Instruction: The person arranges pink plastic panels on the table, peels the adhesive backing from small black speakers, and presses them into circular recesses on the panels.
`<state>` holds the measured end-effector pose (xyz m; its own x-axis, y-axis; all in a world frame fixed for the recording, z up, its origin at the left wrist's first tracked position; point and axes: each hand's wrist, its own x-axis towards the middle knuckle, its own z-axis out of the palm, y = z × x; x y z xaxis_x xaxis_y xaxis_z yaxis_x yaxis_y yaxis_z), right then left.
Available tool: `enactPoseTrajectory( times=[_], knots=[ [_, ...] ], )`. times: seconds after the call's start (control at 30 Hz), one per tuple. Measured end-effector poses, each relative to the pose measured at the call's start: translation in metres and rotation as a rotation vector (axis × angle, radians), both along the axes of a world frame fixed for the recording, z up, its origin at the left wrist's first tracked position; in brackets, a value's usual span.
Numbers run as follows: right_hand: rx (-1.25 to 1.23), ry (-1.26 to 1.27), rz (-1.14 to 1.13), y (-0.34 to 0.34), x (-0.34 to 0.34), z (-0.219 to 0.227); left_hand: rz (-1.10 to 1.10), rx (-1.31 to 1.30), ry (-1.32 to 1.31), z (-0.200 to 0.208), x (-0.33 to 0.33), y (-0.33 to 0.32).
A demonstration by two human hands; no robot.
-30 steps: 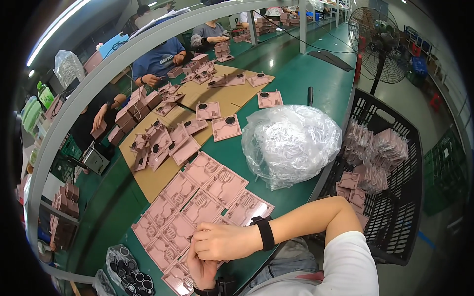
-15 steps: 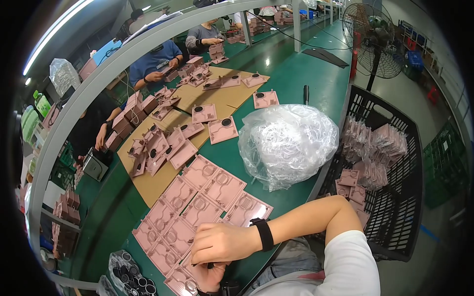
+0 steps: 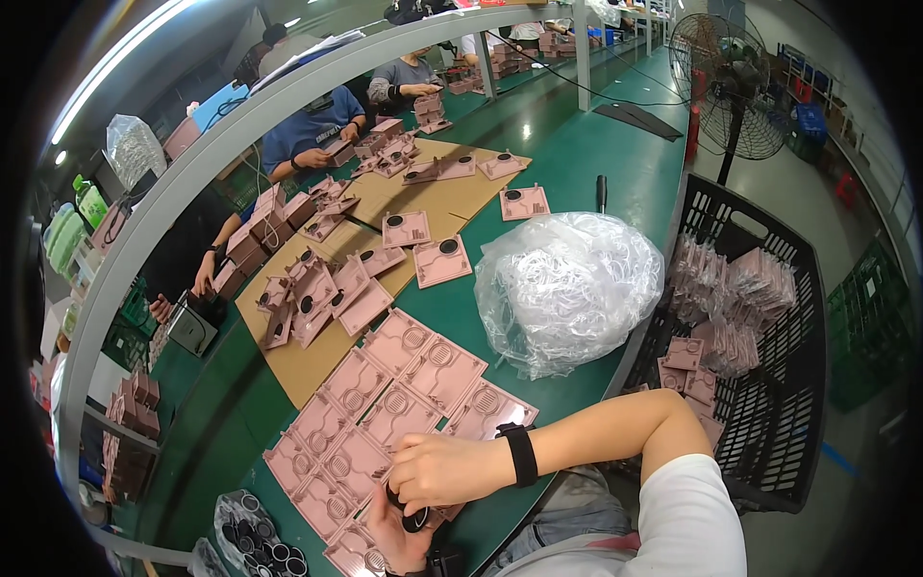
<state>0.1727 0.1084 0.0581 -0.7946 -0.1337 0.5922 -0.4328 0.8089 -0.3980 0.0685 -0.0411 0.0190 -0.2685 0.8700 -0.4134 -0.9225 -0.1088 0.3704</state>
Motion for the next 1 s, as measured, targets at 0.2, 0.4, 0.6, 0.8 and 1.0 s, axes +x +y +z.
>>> enactPoseTrajectory(
  times=[0.2, 0.4, 0.6, 0.8, 1.0],
  knots=[
    [-0.413, -0.206, -0.162, 0.002, 0.004, 0.014, 0.057, -0.092, 0.375, 0.002, 0.009, -0.005],
    [-0.510, -0.477, -0.052, -0.001, 0.004, 0.003, 0.059, -0.097, 0.500, 0.006, 0.012, -0.004],
    [-0.989, -0.358, 0.051, -0.010, 0.008, 0.028, -0.198, 0.619, -0.018, -0.018, -0.003, -0.004],
    [-0.959, -0.636, -0.046, -0.012, 0.013, 0.033, 0.037, -0.144, 0.368, 0.024, 0.028, 0.003],
    [-0.730, -0.348, 0.004, -0.016, 0.006, 0.004, 0.183, -0.048, 0.354, -0.080, -0.005, 0.015]
  ],
)
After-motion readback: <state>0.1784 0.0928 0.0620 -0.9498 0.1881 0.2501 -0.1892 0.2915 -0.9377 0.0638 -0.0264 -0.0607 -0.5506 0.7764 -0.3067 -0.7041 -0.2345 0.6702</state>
